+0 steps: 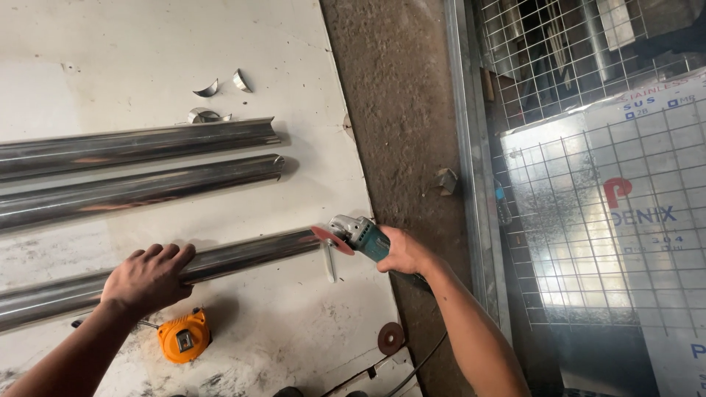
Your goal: Using a handheld angle grinder to smooth and deburr the edges of stainless steel pipes.
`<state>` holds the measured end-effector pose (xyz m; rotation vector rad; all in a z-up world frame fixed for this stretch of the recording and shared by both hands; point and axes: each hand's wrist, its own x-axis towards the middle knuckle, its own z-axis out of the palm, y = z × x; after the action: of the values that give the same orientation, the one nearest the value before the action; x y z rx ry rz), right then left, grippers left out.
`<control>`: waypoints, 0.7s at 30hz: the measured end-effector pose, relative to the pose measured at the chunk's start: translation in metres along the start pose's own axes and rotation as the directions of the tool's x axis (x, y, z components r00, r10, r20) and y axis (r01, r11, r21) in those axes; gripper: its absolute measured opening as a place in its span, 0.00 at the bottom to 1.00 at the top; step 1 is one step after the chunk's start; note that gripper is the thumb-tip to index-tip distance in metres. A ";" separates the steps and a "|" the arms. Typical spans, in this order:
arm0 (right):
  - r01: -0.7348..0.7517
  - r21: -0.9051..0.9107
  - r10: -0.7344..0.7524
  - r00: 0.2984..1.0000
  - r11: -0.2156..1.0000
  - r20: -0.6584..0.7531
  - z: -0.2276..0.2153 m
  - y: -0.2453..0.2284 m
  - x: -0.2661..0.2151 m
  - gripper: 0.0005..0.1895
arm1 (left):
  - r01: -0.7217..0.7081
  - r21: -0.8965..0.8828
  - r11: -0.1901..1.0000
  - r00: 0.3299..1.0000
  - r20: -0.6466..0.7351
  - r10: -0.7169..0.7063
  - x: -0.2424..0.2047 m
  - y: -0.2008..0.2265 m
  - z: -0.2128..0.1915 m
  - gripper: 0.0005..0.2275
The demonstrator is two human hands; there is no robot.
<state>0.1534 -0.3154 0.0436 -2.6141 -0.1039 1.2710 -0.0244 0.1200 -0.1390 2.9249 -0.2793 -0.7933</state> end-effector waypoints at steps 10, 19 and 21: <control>-0.010 -0.013 0.010 1.000 1.000 0.000 -0.002 -0.012 -0.004 0.21 | 0.012 -0.002 1.000 0.999 -0.042 -0.012 0.000 0.001 0.000 0.29; 0.010 -0.046 -0.012 1.000 0.999 -0.028 -0.002 -0.018 -0.004 0.22 | -0.002 -0.015 1.000 0.999 -0.040 0.002 0.000 0.000 0.005 0.31; 0.036 -0.041 -0.036 0.999 0.999 -0.001 -0.002 -0.014 0.000 0.18 | -0.021 -0.004 1.000 0.999 -0.043 0.021 0.000 -0.002 0.008 0.34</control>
<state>0.1556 -0.3022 0.0480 -2.6348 -0.1780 1.2677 -0.0276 0.1212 -0.1459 2.9256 -0.3032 -0.7268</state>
